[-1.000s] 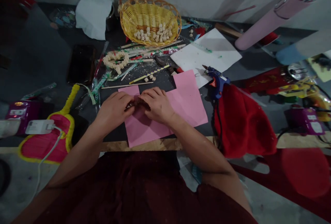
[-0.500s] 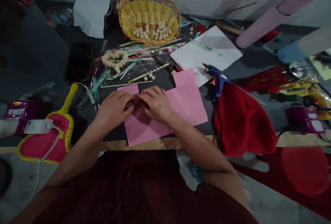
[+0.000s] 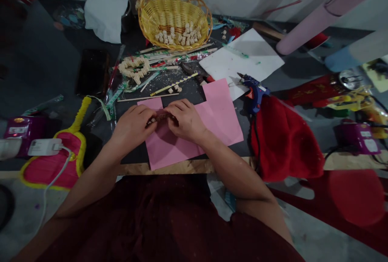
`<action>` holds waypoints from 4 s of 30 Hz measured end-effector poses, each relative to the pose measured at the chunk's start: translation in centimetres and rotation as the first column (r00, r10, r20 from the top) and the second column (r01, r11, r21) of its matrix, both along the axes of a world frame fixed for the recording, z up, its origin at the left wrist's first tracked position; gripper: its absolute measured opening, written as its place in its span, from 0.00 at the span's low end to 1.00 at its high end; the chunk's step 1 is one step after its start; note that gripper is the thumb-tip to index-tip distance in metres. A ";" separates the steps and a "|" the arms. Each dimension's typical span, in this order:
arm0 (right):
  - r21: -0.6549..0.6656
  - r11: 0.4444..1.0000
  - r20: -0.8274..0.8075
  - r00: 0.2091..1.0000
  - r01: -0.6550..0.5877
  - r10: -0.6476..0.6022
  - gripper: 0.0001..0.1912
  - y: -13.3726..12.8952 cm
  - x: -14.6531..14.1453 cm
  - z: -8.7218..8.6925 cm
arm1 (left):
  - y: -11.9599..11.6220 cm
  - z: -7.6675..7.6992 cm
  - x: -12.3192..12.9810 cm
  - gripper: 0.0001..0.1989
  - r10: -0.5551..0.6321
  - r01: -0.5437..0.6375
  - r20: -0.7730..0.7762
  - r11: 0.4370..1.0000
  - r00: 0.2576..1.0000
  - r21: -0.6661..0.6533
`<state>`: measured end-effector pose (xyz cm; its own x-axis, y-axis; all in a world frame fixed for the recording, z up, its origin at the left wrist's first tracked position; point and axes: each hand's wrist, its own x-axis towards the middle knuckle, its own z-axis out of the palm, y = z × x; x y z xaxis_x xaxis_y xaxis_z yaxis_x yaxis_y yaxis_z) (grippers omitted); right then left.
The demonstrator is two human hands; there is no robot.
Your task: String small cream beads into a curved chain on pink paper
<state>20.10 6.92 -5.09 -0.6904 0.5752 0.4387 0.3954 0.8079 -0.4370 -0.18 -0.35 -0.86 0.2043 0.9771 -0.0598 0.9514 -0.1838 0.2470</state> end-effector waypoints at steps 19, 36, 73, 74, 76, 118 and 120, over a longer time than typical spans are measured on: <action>-0.093 0.993 0.053 0.996 0.075 -0.070 0.09 -0.5 -0.4 -0.3 | 0.1 -0.5 -0.1 0.10 -0.003 0.002 0.019 0.999 1.000 0.043; -0.132 0.989 0.097 0.994 0.064 -0.051 0.11 -0.4 -0.3 -0.1 | 0.2 -0.6 -0.2 0.10 -0.006 0.004 0.036 0.999 0.999 0.051; -0.115 0.986 0.142 0.984 0.122 -0.105 0.14 -1.0 -0.8 0.2 | 0.2 -0.4 -0.1 0.10 -0.006 0.006 0.002 1.000 1.000 0.031; -0.113 0.986 0.138 0.985 0.122 -0.106 0.14 -1.0 -0.8 0.2 | 0.2 -0.3 -0.1 0.10 -0.001 0.001 -0.002 1.000 1.000 0.026; -0.106 0.987 0.132 0.986 0.120 -0.106 0.14 -1.0 -0.8 0.1 | 0.1 -0.3 -0.1 0.11 0.000 0.000 -0.005 1.000 1.000 0.019; -0.107 0.993 0.064 0.997 0.048 -0.041 0.14 -0.2 -0.2 -0.2 | 0.2 -0.5 -0.3 0.09 -0.003 0.002 0.051 1.000 0.999 0.023; -0.107 0.993 0.073 0.997 0.041 -0.033 0.14 -0.2 -0.2 -0.2 | 0.2 -0.6 -0.3 0.09 -0.004 0.003 0.046 1.000 0.999 0.023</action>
